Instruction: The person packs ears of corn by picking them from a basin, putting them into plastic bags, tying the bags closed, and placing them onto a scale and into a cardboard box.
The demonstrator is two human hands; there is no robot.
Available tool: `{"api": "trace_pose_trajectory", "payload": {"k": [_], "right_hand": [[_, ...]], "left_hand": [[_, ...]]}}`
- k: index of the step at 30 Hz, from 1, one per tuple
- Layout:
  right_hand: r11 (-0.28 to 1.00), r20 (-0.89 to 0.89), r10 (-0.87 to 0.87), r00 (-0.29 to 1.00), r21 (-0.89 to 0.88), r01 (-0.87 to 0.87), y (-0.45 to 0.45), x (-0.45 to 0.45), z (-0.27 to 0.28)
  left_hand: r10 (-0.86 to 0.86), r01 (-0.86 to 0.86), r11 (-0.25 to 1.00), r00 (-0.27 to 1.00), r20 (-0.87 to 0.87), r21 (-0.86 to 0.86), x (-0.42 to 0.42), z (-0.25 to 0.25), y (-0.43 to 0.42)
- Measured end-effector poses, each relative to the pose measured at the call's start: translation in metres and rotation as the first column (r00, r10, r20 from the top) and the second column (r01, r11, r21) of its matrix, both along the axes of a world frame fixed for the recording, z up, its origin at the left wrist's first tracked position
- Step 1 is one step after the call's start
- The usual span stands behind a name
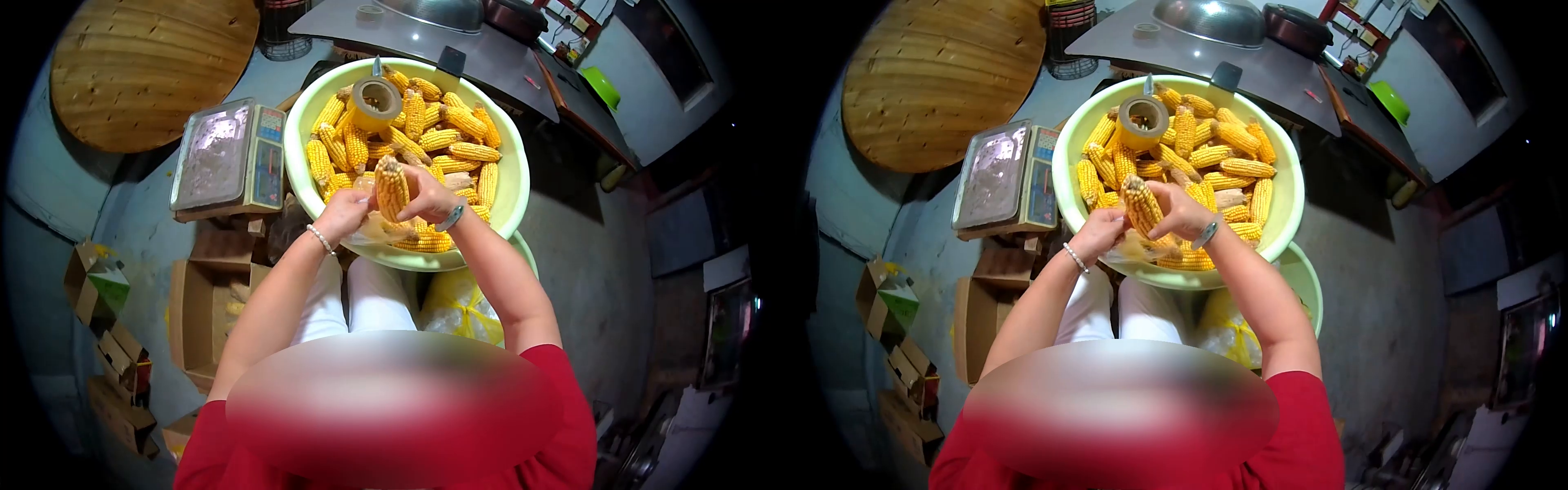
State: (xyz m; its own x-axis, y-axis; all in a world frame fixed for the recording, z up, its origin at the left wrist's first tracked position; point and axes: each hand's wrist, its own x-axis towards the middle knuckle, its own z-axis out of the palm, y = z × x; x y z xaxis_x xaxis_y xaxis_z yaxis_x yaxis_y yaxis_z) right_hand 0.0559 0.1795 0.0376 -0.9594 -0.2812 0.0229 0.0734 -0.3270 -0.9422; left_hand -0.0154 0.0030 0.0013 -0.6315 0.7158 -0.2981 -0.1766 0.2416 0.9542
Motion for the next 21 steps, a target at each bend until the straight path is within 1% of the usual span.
{"api": "trace_pose_trajectory", "payload": {"k": [1,4,5,6,8,10,11,12,13,15,16,17,18,19,20,21], "right_hand": [[1.000,-0.001,-0.011,1.000,0.028,0.011,-0.001,0.001,-0.001],[0.994,0.035,-0.026,0.999,0.103,0.022,0.000,0.004,-0.002],[0.992,0.035,-0.042,0.999,0.121,0.037,0.001,0.006,-0.002],[0.989,0.033,-0.059,0.998,0.140,0.054,0.002,0.007,-0.002],[0.927,0.019,-0.020,1.000,0.376,0.012,0.004,0.009,-0.003],[0.802,0.054,0.035,0.998,0.594,-0.060,0.000,0.009,-0.004],[0.751,0.132,0.074,0.988,0.644,-0.143,-0.002,0.007,-0.003],[0.747,0.114,0.066,0.991,0.653,-0.124,-0.003,0.006,-0.008],[0.742,0.092,0.059,0.994,0.662,-0.106,-0.003,0.004,-0.015],[0.722,0.043,0.053,0.998,0.688,-0.068,-0.004,0.001,-0.018],[0.691,0.015,0.053,0.998,0.721,-0.047,-0.003,-0.001,-0.021],[0.660,-0.014,0.053,0.998,0.750,-0.025,-0.001,-0.006,-0.029],[0.629,-0.043,0.055,0.998,0.778,-0.001,-0.001,-0.010,-0.033],[0.628,-0.120,0.092,0.988,0.777,0.036,-0.001,-0.013,-0.036],[0.565,-0.106,0.107,0.989,0.824,0.027,0.001,-0.015,-0.037],[0.498,-0.089,0.121,0.989,0.867,0.017,-0.004,-0.015,-0.026]], "left_hand": [[0.015,-0.015,1.000,0.999,0.034,-0.004,0.002,0.010,-0.003],[0.101,-0.101,0.995,0.995,0.011,-0.003,-0.009,0.000,-0.004],[0.087,-0.088,0.996,0.996,0.029,0.024,-0.012,-0.003,-0.006],[0.110,-0.111,0.993,0.993,0.037,0.038,-0.014,-0.006,-0.006],[0.150,-0.153,0.986,0.987,0.050,0.071,-0.018,-0.010,-0.002],[0.162,-0.174,0.972,0.983,0.089,0.156,-0.014,-0.010,0.002],[0.162,-0.177,0.967,0.982,0.096,0.185,-0.012,-0.011,0.004],[0.160,-0.179,0.960,0.982,0.102,0.216,-0.011,-0.009,0.005],[0.098,-0.094,0.992,0.994,-0.039,0.084,-0.015,-0.004,-0.001],[0.097,-0.087,0.994,0.983,-0.156,0.068,-0.018,-0.005,-0.004],[0.096,-0.086,0.995,0.973,-0.212,0.057,-0.020,-0.008,-0.005],[0.145,-0.134,0.989,0.943,-0.299,0.060,-0.025,-0.016,-0.007],[0.164,-0.149,0.986,0.935,-0.315,0.072,-0.026,-0.017,-0.010],[0.183,-0.163,0.983,0.925,-0.333,0.087,-0.028,-0.017,-0.012],[0.202,-0.176,0.979,0.915,-0.350,0.104,-0.030,-0.018,-0.014],[0.207,-0.203,0.978,0.877,-0.433,0.055,-0.030,-0.011,-0.017]]}}
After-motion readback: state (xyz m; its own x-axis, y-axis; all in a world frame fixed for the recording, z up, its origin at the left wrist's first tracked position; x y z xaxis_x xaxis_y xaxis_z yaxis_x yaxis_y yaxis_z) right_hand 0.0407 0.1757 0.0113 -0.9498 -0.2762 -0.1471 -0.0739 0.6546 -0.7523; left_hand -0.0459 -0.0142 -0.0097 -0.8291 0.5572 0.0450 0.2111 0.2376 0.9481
